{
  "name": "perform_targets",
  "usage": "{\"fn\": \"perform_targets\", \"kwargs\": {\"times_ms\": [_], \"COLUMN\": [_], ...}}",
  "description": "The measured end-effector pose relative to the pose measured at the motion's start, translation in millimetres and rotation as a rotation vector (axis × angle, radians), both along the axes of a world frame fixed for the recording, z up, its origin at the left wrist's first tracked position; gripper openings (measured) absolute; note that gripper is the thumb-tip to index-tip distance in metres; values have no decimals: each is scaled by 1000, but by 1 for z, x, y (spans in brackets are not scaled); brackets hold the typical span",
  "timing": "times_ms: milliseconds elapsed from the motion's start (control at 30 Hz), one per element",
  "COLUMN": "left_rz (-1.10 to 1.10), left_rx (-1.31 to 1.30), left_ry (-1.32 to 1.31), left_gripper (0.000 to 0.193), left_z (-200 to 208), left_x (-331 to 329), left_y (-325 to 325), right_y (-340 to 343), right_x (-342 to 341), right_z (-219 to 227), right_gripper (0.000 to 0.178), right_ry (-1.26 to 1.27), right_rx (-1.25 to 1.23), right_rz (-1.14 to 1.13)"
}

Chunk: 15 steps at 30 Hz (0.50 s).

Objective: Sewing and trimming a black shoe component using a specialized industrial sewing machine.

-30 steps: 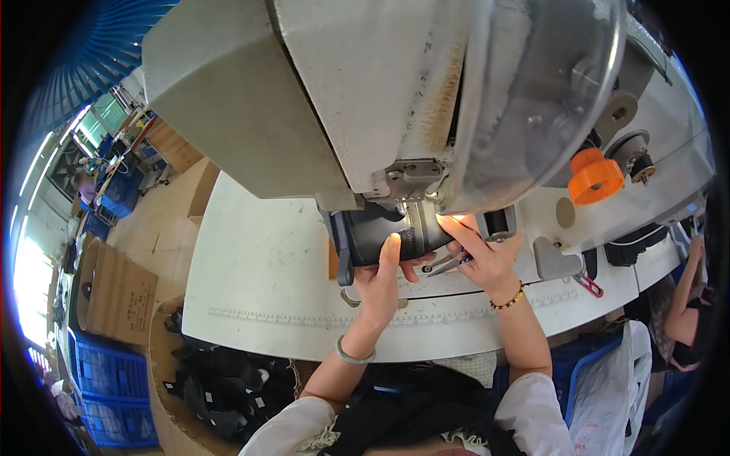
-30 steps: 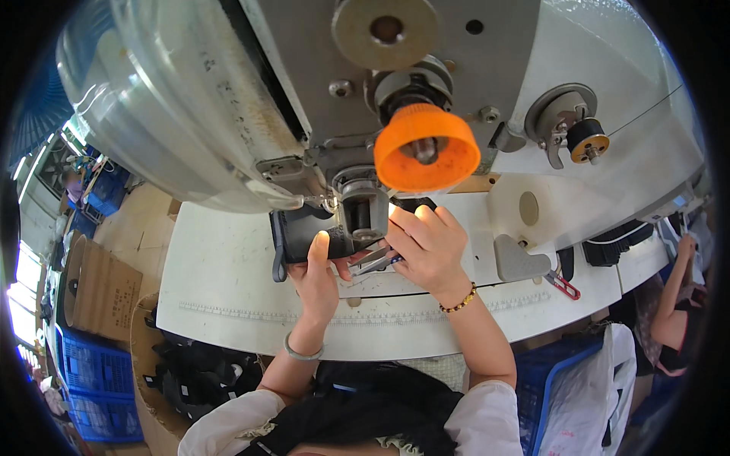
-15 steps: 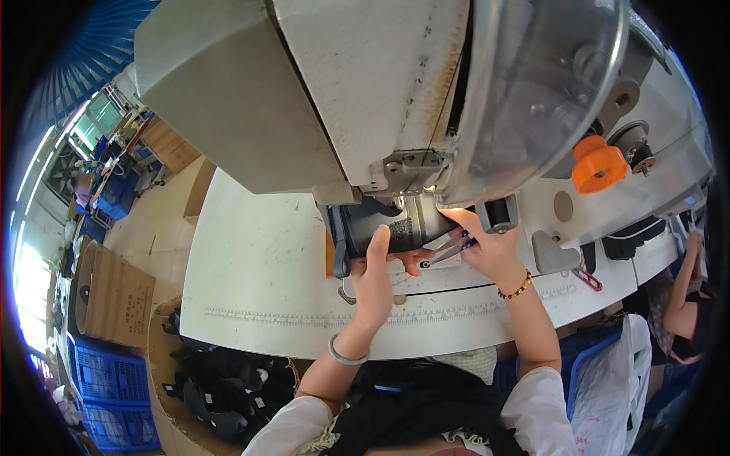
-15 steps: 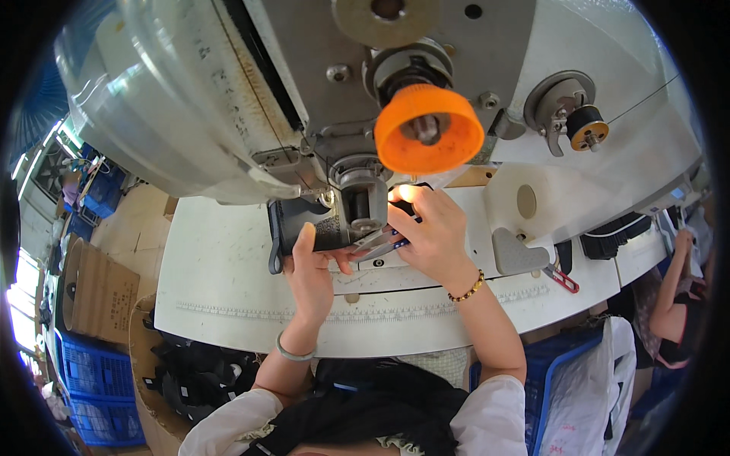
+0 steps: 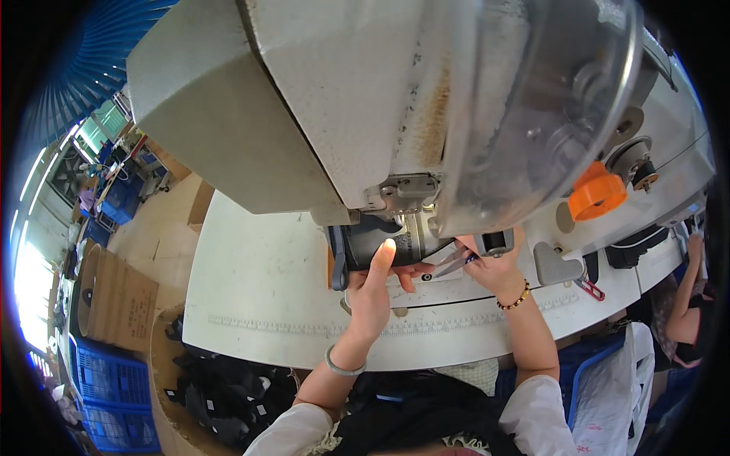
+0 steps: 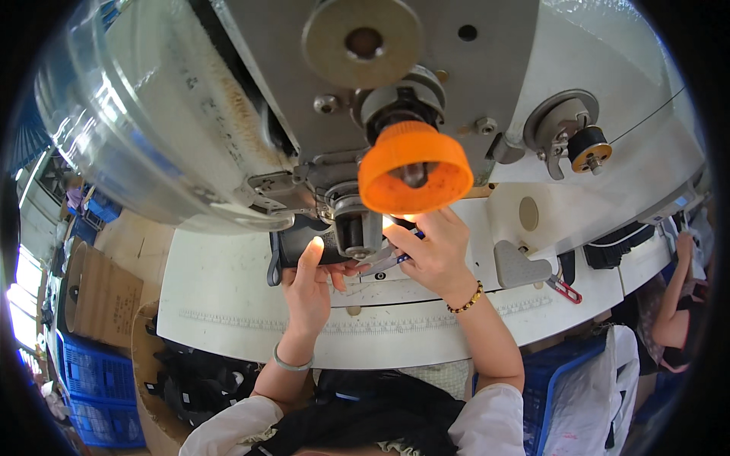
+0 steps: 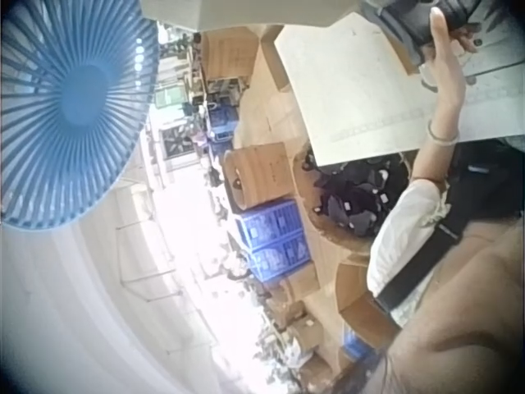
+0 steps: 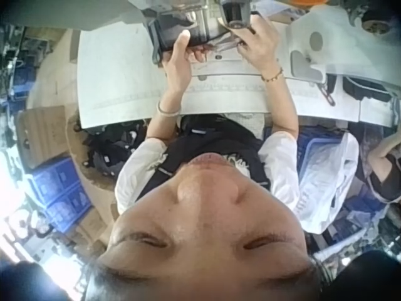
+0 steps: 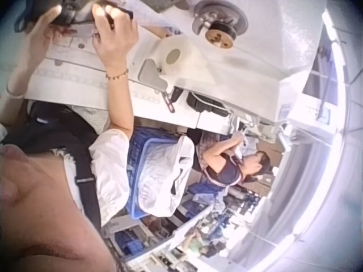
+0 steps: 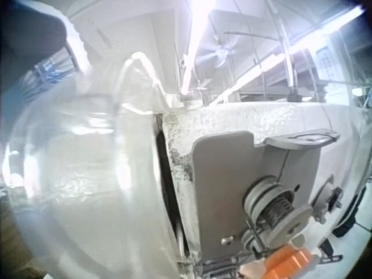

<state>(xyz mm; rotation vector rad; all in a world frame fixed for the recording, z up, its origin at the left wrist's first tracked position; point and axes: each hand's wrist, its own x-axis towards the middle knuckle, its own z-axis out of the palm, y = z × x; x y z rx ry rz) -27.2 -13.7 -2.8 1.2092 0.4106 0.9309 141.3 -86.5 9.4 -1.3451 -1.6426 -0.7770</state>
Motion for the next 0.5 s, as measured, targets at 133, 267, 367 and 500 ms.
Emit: {"fn": "perform_targets", "kwargs": {"times_ms": [133,267,367,500], "left_rz": [-2,-6,61,81], "left_rx": [12,2,-73,-90], "left_ry": [-9,-4,9,36], "left_gripper": [40,38,35,37], "left_z": [5,1,10,10], "left_x": [1,-1,1,-1], "left_y": [-1,0,-3,-2], "right_y": [1,5,6,6], "right_x": [3,7,11,12], "right_z": [-7,-15,-12,-5], "right_gripper": [27,27,27,26], "right_ry": [74,30,-45,-57], "right_rx": [-7,42,56,37], "right_rz": [20,23,72,82]}}
